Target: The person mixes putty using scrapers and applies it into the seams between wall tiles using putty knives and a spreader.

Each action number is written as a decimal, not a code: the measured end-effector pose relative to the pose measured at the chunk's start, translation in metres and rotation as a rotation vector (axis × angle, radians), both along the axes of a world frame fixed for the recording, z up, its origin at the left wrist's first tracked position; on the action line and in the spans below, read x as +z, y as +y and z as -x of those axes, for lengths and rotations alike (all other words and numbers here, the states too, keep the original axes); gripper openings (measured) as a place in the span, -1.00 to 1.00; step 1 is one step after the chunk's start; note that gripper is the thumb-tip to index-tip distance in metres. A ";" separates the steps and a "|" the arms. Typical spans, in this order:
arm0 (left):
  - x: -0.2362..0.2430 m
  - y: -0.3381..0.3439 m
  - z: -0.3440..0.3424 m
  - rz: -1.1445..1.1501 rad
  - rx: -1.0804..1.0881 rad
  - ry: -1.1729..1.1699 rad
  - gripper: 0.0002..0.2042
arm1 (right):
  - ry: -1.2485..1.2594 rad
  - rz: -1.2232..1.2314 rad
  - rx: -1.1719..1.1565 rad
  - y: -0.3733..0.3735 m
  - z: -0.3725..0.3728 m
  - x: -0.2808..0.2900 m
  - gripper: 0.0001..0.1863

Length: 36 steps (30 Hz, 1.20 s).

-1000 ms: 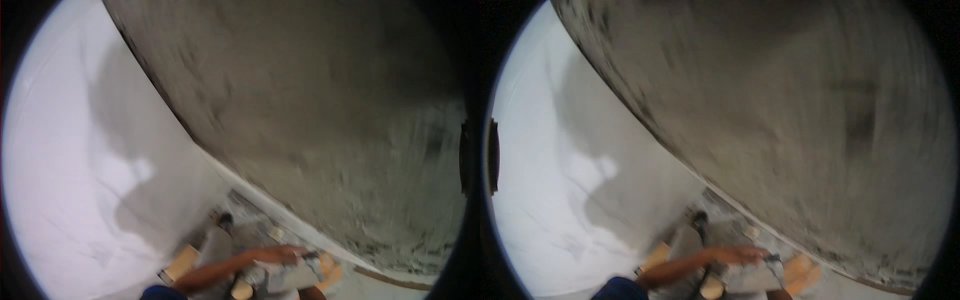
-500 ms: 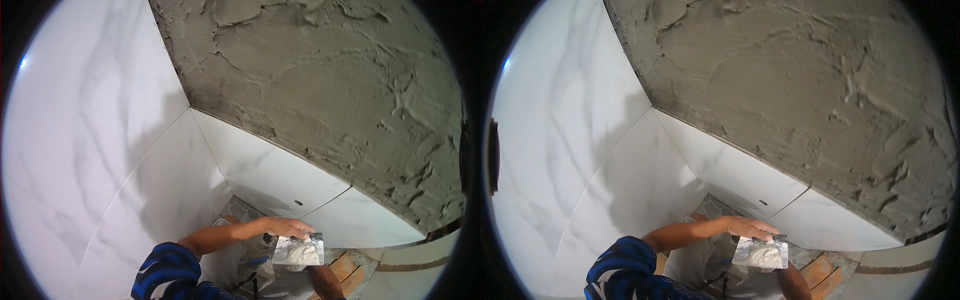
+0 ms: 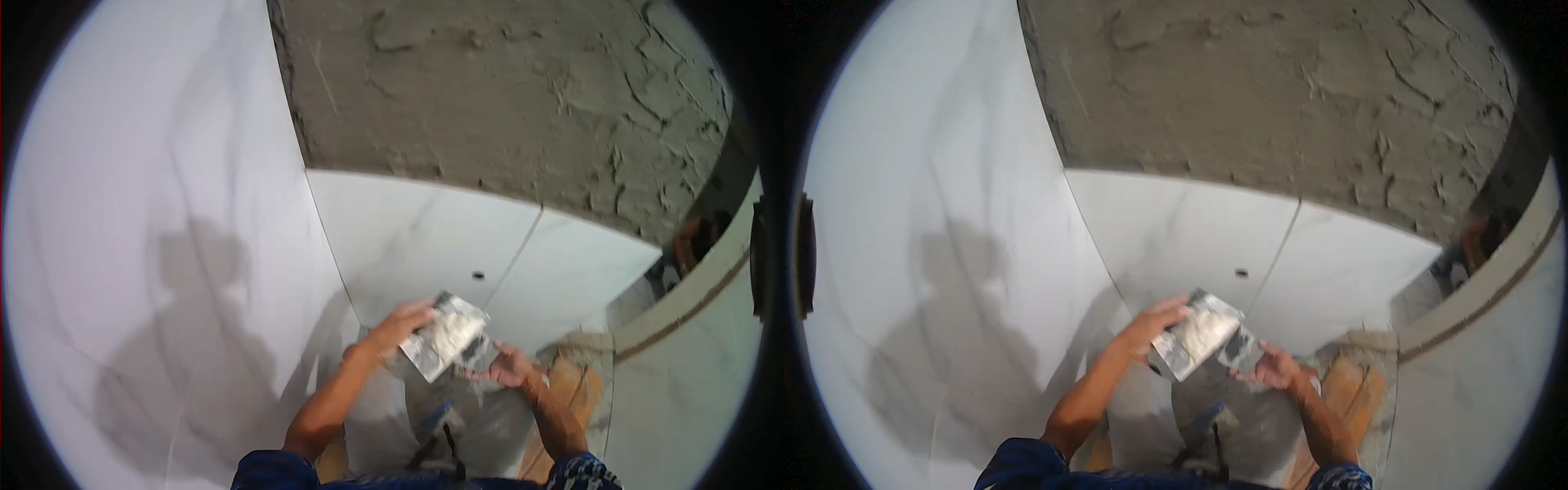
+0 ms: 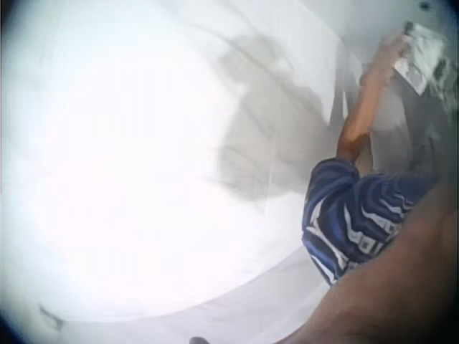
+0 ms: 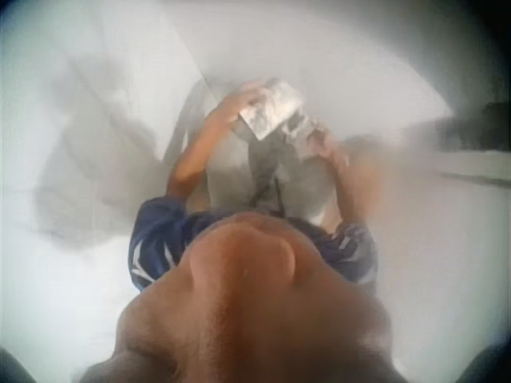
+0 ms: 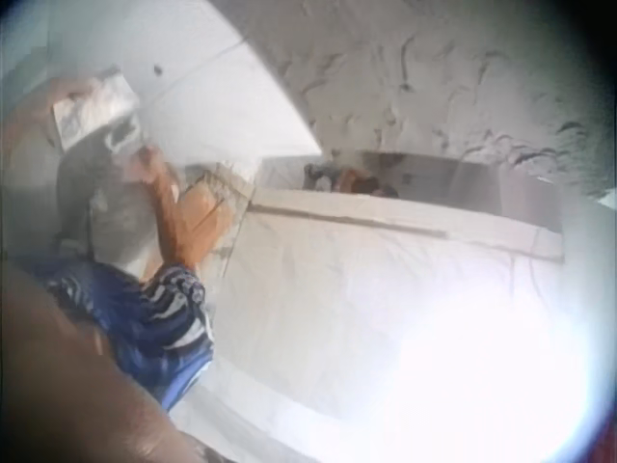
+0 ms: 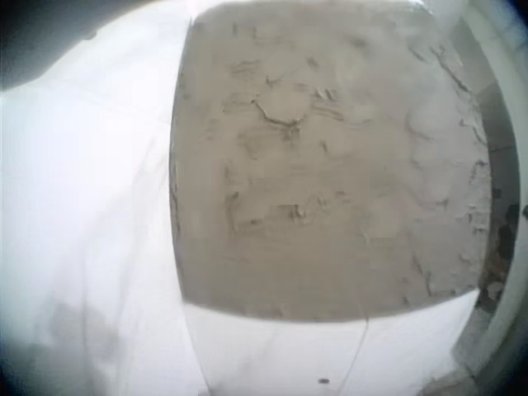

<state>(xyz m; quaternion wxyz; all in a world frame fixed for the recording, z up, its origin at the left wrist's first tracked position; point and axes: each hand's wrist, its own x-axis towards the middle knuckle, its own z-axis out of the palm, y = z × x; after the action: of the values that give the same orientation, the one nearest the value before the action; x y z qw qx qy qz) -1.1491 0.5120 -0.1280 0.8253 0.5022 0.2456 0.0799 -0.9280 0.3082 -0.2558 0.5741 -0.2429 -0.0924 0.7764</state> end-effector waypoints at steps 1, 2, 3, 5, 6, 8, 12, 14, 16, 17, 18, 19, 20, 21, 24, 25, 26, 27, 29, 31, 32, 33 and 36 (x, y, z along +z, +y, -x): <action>-0.014 -0.006 0.006 0.084 0.150 0.011 -0.55 | 0.055 0.026 -0.058 -0.009 -0.002 0.004 -0.29; -0.019 -0.016 0.006 0.127 0.128 0.016 -0.55 | 0.056 0.026 -0.120 -0.021 -0.005 0.001 -0.29; -0.020 -0.018 0.003 0.115 0.201 -0.024 -0.58 | 0.059 -0.012 -0.145 -0.030 -0.010 0.002 -0.30; -0.040 -0.022 -0.003 0.129 0.282 -0.081 -0.62 | 0.038 -0.028 -0.162 -0.043 -0.016 0.007 -0.31; -0.057 -0.023 -0.004 0.125 0.316 -0.152 -0.66 | -0.008 -0.043 -0.200 -0.046 -0.014 0.015 -0.31; -0.073 -0.029 -0.009 0.136 0.358 -0.236 -0.69 | -0.073 -0.047 -0.229 -0.051 -0.019 0.027 -0.30; -0.077 -0.044 -0.007 0.208 0.557 -0.178 -0.74 | -0.198 -0.103 -0.235 -0.062 -0.018 0.055 -0.25; -0.104 -0.034 -0.003 0.188 0.476 -0.318 -0.61 | -0.264 -0.147 -0.212 -0.064 -0.015 0.069 -0.24; -0.093 -0.036 -0.002 0.181 0.487 -0.347 -0.62 | -0.380 -0.211 -0.180 -0.068 -0.014 0.080 -0.25; -0.091 -0.037 -0.001 0.175 0.491 -0.371 -0.63 | -0.431 -0.224 -0.196 -0.069 -0.008 0.090 -0.26; -0.092 -0.036 0.000 0.165 0.503 -0.368 -0.63 | -0.423 -0.232 -0.185 -0.070 -0.009 0.093 -0.26; -0.093 -0.035 0.000 0.144 0.496 -0.361 -0.64 | -0.594 -0.288 -0.156 -0.071 -0.012 0.092 -0.26; -0.095 -0.035 -0.003 0.126 0.483 -0.353 -0.66 | -0.765 -0.342 -0.134 -0.075 -0.017 0.093 -0.27; -0.089 -0.038 -0.004 0.115 0.495 -0.335 -0.66 | -0.879 -0.317 -0.092 -0.076 -0.023 0.096 -0.30; -0.082 -0.045 -0.007 0.101 0.579 -0.232 -0.75 | -1.023 -0.337 -0.099 -0.070 -0.025 0.109 -0.33; -0.088 -0.044 -0.006 0.106 0.588 -0.241 -0.73 | -1.026 -0.374 -0.122 -0.064 -0.024 0.108 -0.36; -0.091 -0.043 -0.007 0.115 0.592 -0.252 -0.70 | -0.996 -0.367 -0.130 -0.057 -0.028 0.106 -0.36; -0.091 -0.045 -0.010 0.120 0.582 -0.220 -0.70 | -1.212 -0.481 -0.155 -0.053 -0.035 0.103 -0.36; -0.090 -0.047 -0.012 0.120 0.757 -0.152 -0.64 | -1.552 -0.612 -0.151 -0.040 -0.041 0.099 -0.34; -0.073 -0.053 -0.021 0.018 0.840 -0.021 -0.57 | -1.738 -0.605 -0.108 -0.033 -0.045 0.105 -0.30; -0.075 -0.045 -0.015 0.008 0.738 -0.055 -0.59 | -1.783 -0.609 -0.096 -0.032 -0.046 0.108 -0.29; -0.067 -0.043 -0.015 -0.015 0.678 -0.094 -0.61 | -1.773 -0.581 -0.092 -0.028 -0.049 0.110 -0.29; -0.067 -0.040 -0.020 -0.064 0.613 -0.138 -0.65 | -1.863 -0.725 -0.062 -0.014 -0.055 0.118 -0.29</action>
<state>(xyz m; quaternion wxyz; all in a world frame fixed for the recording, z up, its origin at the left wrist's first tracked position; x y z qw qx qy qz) -1.1292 0.4720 -0.1949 0.7613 0.4239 0.3265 0.3663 -0.8728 0.2940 -0.1374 0.3321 -0.5670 -0.7304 0.1862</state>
